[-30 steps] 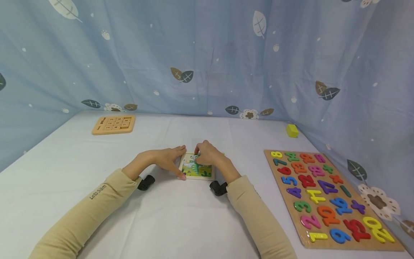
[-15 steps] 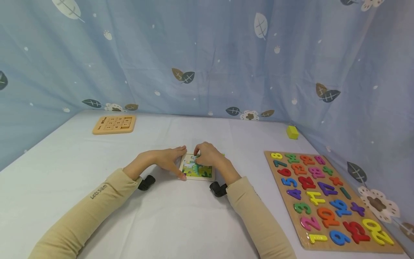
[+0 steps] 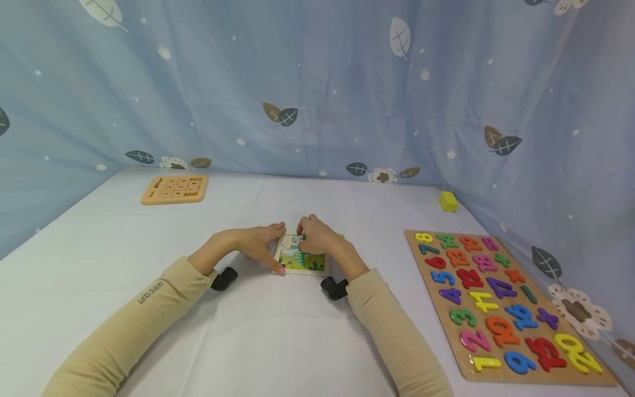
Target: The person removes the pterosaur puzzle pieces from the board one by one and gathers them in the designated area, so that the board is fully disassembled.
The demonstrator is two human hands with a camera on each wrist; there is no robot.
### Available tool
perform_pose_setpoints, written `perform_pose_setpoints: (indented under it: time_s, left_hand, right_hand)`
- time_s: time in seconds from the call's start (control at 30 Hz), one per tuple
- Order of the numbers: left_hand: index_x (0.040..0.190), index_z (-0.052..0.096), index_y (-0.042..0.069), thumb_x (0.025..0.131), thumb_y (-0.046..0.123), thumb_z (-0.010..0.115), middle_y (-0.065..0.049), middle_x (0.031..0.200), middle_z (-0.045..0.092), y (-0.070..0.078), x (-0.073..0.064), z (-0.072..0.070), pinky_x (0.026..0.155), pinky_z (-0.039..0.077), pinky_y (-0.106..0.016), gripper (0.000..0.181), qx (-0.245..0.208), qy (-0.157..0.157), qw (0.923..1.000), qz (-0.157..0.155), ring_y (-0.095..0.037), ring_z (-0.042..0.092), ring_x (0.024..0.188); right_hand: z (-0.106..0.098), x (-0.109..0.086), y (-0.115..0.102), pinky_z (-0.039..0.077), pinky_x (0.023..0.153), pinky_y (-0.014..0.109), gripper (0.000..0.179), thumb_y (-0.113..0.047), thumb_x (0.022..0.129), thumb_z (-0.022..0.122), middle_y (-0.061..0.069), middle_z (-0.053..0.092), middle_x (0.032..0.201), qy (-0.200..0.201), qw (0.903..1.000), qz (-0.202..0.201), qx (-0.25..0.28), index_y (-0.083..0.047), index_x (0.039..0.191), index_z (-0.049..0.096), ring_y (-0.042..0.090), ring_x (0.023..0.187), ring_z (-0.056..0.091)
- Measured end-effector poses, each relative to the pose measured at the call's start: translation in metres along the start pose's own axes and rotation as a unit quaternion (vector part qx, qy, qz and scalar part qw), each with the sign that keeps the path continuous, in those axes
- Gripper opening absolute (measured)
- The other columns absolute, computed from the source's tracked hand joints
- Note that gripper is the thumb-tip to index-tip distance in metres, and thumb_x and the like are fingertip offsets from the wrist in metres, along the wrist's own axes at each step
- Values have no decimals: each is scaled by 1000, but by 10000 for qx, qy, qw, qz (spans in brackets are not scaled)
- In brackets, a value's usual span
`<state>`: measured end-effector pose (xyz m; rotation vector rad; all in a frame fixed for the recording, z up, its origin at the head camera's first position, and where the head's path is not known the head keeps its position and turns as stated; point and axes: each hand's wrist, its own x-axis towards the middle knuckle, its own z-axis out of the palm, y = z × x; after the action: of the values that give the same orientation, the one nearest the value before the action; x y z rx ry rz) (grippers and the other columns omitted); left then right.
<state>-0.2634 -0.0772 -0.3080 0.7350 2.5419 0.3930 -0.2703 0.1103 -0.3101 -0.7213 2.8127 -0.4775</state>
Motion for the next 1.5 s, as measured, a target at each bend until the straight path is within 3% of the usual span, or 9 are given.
perform_pose_setpoints:
  time_s: [0.37, 0.63, 1.0, 1.5]
  left_hand:
    - [153, 7, 0, 78, 52, 74, -15, 162, -1, -1, -2, 0, 122, 11, -47, 114, -63, 5, 10000, 49, -29, 1, 151]
    - [154, 7, 1, 78, 53, 74, -13, 163, -1, -1, -1, 2, 122, 12, -46, 114, -94, 15, 10000, 10, -28, 1, 151]
    - [154, 8, 1, 78, 52, 74, -13, 163, 0, -3, 1, 2, 122, 13, -45, 113, -68, 30, 10000, -10, -28, 1, 151]
    - [154, 8, 0, 77, 53, 74, -13, 163, 0, -4, 3, 3, 122, 11, -45, 114, -18, 42, 10000, 38, -28, 1, 151]
  right_hand:
    - [-2, 0, 3, 51, 88, 42, 31, -16, 87, 68, 16, 64, 110, 294, 9996, -57, 1, 0, 115, 65, 29, 103, 60]
    - [-2, -1, 5, 53, 83, 38, 32, -18, 88, 69, 12, 66, 107, 430, 9984, -289, -225, -2, 115, 67, 24, 97, 62]
    - [-13, -6, 10, 54, 74, 30, 32, -13, 90, 65, 15, 65, 109, 386, 9980, -492, 72, 2, 119, 65, 20, 86, 62]
    - [-34, -18, 24, 52, 74, 32, 32, -11, 90, 65, 16, 65, 111, 368, 9980, -511, 50, 2, 119, 65, 24, 90, 60]
